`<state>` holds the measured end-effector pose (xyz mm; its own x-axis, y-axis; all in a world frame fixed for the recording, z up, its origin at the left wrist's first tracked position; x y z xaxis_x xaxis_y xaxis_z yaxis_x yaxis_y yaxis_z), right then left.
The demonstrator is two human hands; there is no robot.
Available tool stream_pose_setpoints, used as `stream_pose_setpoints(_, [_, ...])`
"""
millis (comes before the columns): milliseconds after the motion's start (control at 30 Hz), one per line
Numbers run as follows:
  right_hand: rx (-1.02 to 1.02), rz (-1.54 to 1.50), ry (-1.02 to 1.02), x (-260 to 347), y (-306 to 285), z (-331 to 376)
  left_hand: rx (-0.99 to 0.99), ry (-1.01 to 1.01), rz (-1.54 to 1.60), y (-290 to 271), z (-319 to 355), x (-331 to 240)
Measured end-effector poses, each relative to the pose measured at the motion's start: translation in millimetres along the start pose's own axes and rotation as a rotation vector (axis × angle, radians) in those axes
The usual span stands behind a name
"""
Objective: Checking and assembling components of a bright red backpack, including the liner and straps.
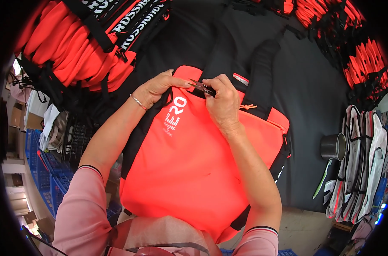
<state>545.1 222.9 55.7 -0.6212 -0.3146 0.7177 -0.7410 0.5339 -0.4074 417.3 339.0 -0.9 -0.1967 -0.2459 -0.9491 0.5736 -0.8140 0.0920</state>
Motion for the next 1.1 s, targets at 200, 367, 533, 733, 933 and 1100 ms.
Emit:
stream_pose_setpoints(200, [0.213,0.304,-0.144,-2.3,14.6,2.2,0.022,0.03,0.061,4.1,0.2,2.0])
stream_pose_setpoints(367, [0.209,-0.087,0.279,-7.1,7.2,-5.2,0.031,-0.003,0.0,4.4,-1.6,1.6])
stream_pose_setpoints(533, [-0.034,-0.263,0.384,-26.1,-40.7,-10.8,0.005,-0.07,-0.086,8.4,-2.9,-4.3])
stream_pose_setpoints(733, [-0.021,-0.212,0.371,-14.6,-45.7,11.2,-0.031,-0.159,-0.235,12.2,-6.8,-4.6])
stream_pose_setpoints(933, [0.041,-0.122,0.331,-16.0,-36.8,13.6,-0.041,-0.188,-0.235,10.0,-9.5,-0.4])
stream_pose_setpoints(1100, [0.09,-0.004,0.202,-20.9,-25.2,13.5,-0.029,-0.193,-0.191,11.9,-11.2,0.7])
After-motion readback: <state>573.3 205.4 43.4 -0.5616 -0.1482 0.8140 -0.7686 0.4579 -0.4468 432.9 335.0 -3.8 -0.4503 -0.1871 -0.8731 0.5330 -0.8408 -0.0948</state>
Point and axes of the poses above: each hand's wrist, its own z-axis away from the middle knuckle, its own y-axis out of the palm, x = y × z, the point moved 7 cm from there along -z, towards the middle knuckle, and after that the axes turned 11 degrees about -z, right-handed, at the moved point
